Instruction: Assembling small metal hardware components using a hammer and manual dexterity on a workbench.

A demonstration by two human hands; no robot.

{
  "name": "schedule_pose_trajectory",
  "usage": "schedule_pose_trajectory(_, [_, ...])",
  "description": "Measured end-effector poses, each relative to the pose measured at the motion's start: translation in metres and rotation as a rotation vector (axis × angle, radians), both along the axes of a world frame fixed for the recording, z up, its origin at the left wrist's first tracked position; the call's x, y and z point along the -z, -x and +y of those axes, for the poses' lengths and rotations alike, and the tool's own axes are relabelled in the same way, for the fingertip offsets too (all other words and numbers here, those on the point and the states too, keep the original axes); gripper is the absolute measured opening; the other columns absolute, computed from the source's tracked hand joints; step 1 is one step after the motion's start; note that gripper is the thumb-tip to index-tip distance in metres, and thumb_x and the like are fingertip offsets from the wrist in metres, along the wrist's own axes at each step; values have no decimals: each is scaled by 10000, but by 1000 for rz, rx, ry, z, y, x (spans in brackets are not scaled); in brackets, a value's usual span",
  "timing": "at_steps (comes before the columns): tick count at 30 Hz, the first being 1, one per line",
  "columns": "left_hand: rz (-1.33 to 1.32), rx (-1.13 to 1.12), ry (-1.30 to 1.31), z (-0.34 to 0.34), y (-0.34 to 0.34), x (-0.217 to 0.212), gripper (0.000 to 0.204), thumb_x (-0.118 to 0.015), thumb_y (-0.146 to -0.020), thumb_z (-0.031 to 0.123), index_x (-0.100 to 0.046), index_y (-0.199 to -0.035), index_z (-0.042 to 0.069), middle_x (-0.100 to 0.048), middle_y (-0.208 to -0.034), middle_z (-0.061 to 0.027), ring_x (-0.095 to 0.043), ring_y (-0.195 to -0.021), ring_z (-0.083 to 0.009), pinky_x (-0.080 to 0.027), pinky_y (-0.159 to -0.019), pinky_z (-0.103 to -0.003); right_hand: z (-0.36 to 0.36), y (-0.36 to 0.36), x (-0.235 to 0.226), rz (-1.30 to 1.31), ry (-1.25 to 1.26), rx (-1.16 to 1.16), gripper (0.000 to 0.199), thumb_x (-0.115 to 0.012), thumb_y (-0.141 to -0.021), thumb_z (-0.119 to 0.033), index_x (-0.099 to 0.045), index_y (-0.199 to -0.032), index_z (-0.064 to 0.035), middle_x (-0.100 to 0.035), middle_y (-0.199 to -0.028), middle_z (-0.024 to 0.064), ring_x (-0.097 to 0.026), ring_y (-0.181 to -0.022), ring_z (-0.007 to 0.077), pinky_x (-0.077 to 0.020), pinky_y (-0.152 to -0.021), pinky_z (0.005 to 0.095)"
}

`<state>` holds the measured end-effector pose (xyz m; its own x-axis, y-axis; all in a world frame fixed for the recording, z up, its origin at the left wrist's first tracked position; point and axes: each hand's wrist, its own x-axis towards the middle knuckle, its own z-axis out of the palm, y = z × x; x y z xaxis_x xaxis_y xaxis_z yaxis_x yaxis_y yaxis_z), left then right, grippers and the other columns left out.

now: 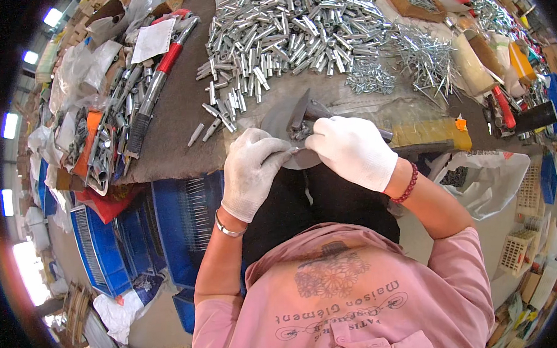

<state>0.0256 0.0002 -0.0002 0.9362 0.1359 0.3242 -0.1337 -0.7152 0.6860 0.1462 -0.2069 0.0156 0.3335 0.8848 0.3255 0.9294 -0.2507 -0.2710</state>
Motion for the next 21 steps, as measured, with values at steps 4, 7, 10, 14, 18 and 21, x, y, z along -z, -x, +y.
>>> schedule_pose_trajectory(4, [-52, 7, 49, 1, 3, 3, 129, -822, -800, 46, -790, -925, 54, -678, -884, -108, -670, -873, -309, -528, -790, -400, 4, 5, 3, -57, 9, -36, 72, -630, -875, -134, -674, -932, -127, -578, -896, 67, -667, -838, 281, -565, -706, 426])
schedule_pose_trajectory(7, [-72, -41, -46, -5, 6, -1, 128, -828, -804, 54, -795, -924, 79, -672, -873, -93, -664, -870, -298, -520, -799, -398, -2, 10, 9, -34, -71, 55, 75, -681, -873, -169, -674, -941, -138, -575, -888, 57, -665, -837, 267, -559, -700, 411])
schedule_pose_trajectory(10, [-104, -51, -72, -7, 8, -3, 132, -839, -790, 62, -787, -908, 92, -671, -869, -81, -659, -864, -296, -516, -796, -399, -24, -6, 3, -56, -177, 265, 88, -748, -882, -160, -724, -967, -168, -643, -862, 50, -694, -836, 274, -572, -700, 395])
schedule_pose_trajectory(14, [-107, -48, -96, -9, 6, -5, 152, -846, -778, 61, -774, -906, 98, -663, -875, -74, -653, -870, -301, -515, -794, -406, -73, -58, 7, -41, -180, 647, 71, -761, -886, -125, -766, -954, -146, -679, -905, 67, -722, -854, 290, -585, -740, 382])
schedule_pose_trajectory(18, [-109, -41, -114, -8, 5, -3, 164, -839, -781, 58, -766, -922, 99, -659, -891, -73, -651, -870, -299, -515, -791, -405, -85, -82, 13, -123, -75, 580, 78, -762, -886, -135, -760, -962, -155, -672, -922, 45, -719, -868, 274, -584, -751, 379])
schedule_pose_trajectory(21, [-118, -40, -126, -9, 5, -5, 160, -836, -782, 59, -760, -918, 98, -656, -886, -74, -651, -870, -300, -515, -790, -406, -85, -89, 17, -172, -13, 506, 54, -756, -895, -151, -748, -948, -154, -655, -905, 43, -714, -859, 267, -581, -746, 384])
